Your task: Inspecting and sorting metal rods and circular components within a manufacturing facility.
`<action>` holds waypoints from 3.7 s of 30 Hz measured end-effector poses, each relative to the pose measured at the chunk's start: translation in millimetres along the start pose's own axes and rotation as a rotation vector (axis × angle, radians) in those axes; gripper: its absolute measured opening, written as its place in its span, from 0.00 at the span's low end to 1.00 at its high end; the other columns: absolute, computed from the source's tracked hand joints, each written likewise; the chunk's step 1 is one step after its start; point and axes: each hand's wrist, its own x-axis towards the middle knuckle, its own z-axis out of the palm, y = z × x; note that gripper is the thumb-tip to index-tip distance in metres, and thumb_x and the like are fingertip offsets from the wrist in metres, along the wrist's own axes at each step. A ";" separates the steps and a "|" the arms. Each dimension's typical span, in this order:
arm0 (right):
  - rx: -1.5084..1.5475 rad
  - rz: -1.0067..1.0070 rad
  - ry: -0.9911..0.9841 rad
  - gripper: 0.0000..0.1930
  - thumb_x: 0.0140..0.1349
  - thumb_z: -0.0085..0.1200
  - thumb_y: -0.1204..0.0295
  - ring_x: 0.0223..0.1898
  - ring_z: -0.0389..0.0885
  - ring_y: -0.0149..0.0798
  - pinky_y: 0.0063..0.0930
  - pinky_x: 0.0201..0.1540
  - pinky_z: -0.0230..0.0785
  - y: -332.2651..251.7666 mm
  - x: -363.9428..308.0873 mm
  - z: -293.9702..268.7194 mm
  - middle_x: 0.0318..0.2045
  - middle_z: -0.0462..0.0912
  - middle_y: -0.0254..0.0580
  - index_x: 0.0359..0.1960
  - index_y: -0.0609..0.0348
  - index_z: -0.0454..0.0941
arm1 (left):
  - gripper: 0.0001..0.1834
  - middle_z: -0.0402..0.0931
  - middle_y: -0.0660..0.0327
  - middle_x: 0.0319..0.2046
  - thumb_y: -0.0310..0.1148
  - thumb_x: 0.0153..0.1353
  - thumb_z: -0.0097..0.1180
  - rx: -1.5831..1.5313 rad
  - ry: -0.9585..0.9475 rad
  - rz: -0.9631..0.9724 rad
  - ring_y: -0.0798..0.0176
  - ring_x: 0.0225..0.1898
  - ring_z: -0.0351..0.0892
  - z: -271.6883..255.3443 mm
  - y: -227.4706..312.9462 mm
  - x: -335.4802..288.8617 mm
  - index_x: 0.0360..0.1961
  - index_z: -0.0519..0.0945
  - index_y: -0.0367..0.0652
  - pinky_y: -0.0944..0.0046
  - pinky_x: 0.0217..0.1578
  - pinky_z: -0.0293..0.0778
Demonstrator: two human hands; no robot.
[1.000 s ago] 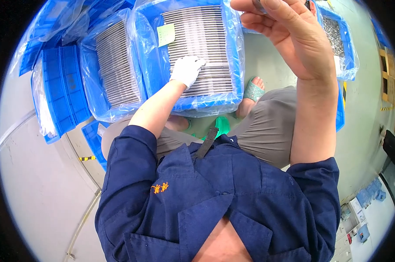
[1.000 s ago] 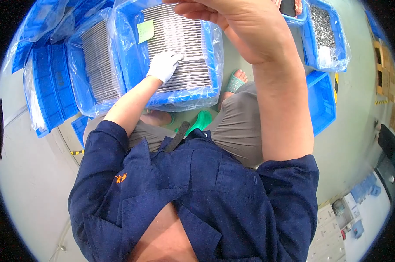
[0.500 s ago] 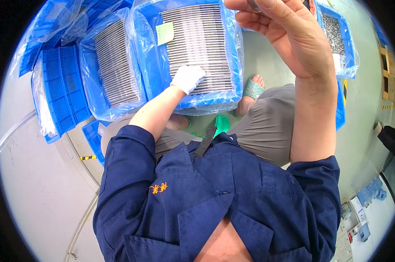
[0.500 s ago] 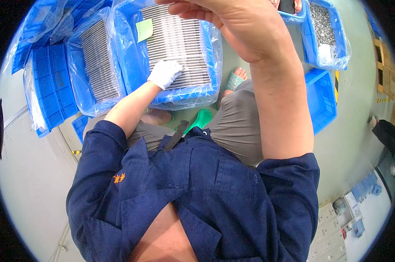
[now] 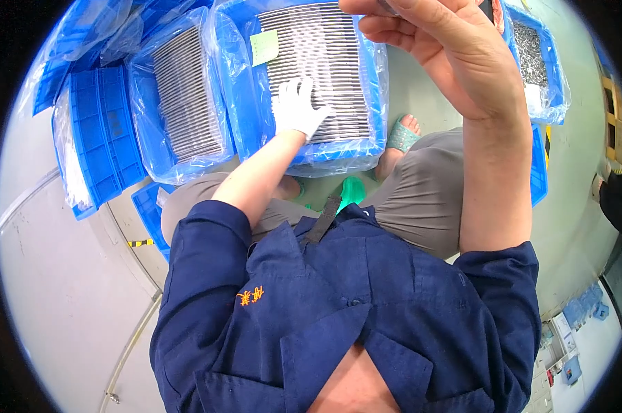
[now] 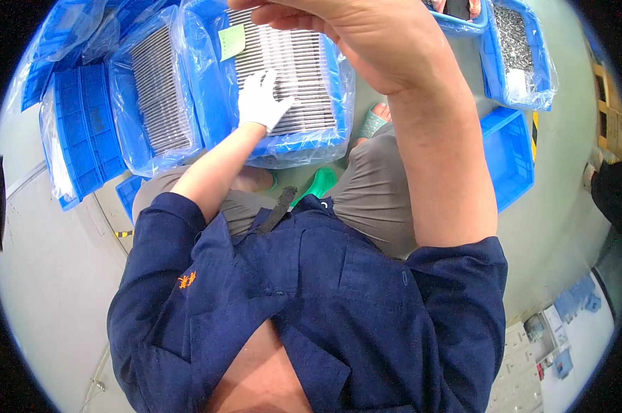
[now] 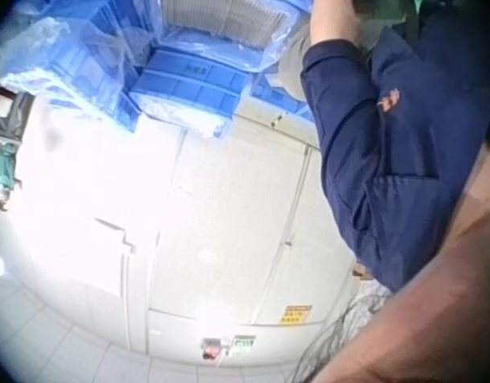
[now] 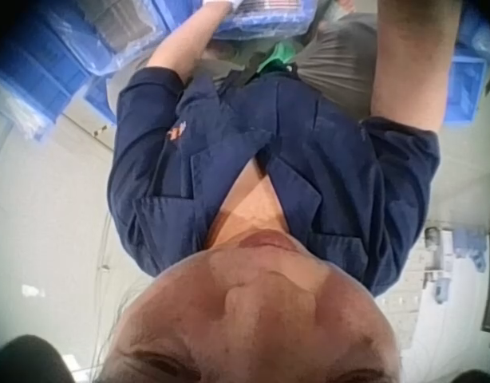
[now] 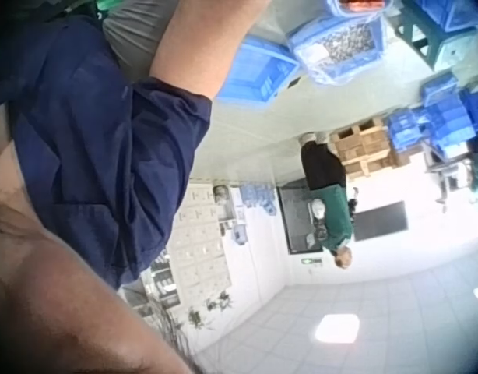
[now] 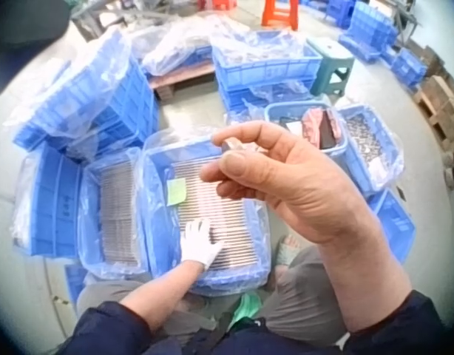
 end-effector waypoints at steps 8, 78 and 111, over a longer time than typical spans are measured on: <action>0.002 0.041 0.038 0.15 0.63 0.53 0.70 0.39 0.80 0.36 0.27 0.45 0.73 6.3 -2.0 -12.1 0.39 0.81 0.49 0.50 0.61 0.71 | 0.47 0.54 0.52 0.63 0.61 0.44 0.57 0.147 -0.024 -0.117 0.48 0.64 0.49 14.8 5.0 -6.7 0.63 0.61 0.50 0.42 0.59 0.48; -0.156 0.420 0.083 0.16 0.60 0.56 0.70 0.36 0.78 0.26 0.19 0.41 0.71 64.4 38.4 21.6 0.37 0.81 0.38 0.48 0.58 0.69 | 0.11 0.79 0.46 0.32 0.25 0.47 0.50 0.245 -0.196 -0.350 0.44 0.39 0.78 -119.7 -279.2 12.8 0.34 0.77 0.41 0.51 0.42 0.72; 0.145 0.334 -0.099 0.21 0.61 0.55 0.66 0.26 0.71 0.24 0.20 0.27 0.67 86.5 6.7 26.8 0.31 0.73 0.27 0.55 0.57 0.68 | 0.11 0.64 0.68 0.15 0.40 0.58 0.56 -1.548 -0.427 -0.149 0.71 0.12 0.63 -224.7 24.8 -43.6 0.33 0.70 0.46 0.70 0.14 0.62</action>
